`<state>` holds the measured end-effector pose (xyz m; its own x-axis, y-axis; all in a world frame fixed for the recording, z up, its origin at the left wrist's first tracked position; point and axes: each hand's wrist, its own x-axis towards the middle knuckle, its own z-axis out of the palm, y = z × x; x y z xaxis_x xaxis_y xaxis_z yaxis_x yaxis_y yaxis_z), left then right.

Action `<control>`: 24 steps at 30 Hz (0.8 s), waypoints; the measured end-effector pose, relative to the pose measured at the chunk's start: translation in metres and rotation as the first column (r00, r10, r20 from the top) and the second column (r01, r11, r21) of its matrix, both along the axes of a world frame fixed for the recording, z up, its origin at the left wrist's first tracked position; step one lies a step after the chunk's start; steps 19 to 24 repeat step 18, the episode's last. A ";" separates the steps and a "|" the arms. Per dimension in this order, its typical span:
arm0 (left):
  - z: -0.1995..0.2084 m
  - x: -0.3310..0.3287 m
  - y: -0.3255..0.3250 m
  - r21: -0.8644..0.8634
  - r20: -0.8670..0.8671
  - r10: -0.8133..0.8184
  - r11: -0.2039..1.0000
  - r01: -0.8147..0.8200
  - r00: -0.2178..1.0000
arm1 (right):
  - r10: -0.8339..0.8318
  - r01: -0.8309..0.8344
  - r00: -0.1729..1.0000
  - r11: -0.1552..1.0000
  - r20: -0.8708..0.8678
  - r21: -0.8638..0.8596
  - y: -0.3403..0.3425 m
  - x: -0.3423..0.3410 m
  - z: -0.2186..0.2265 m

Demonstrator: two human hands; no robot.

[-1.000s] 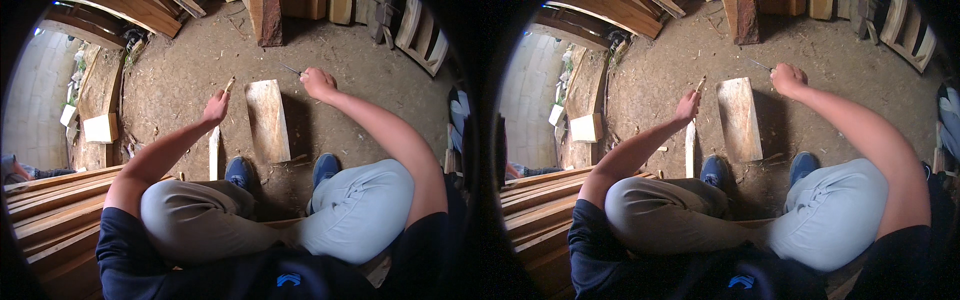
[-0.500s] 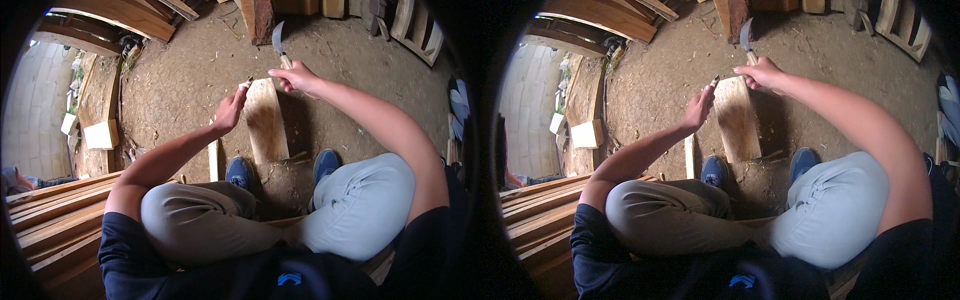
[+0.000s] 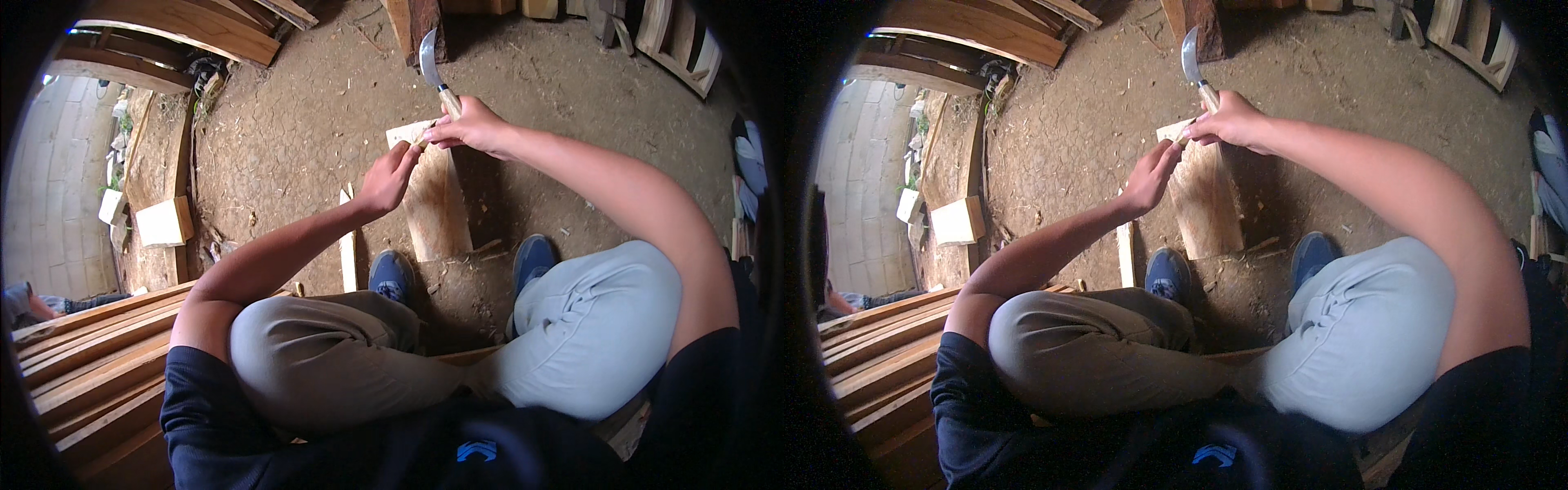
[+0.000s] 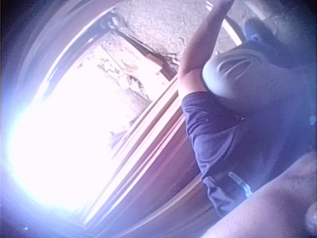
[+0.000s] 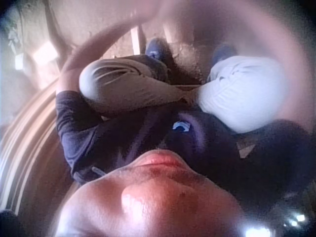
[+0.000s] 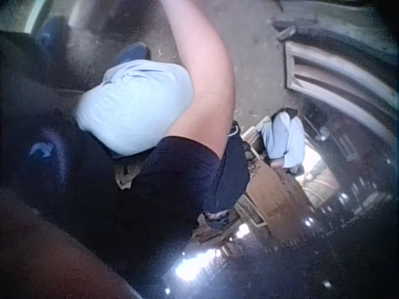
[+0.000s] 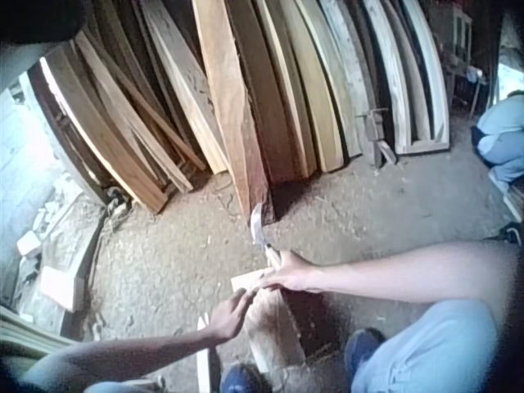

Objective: The person sits on the ground and uses a knife to carve a small piece of wood held in the left hand. They repeatedly shave thin layers from the wood, rotate it to work different sides, and occasionally inspect the carved surface. Wood shavings accumulate on the ground and a nearby block.

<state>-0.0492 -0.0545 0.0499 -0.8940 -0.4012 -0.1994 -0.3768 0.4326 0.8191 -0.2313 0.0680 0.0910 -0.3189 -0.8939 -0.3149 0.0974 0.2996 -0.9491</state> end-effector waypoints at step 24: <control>0.008 0.001 -0.001 -0.016 0.035 -0.021 1.000 0.021 0.999 | -0.025 0.024 0.996 1.000 0.081 0.020 0.002 -0.004 -0.014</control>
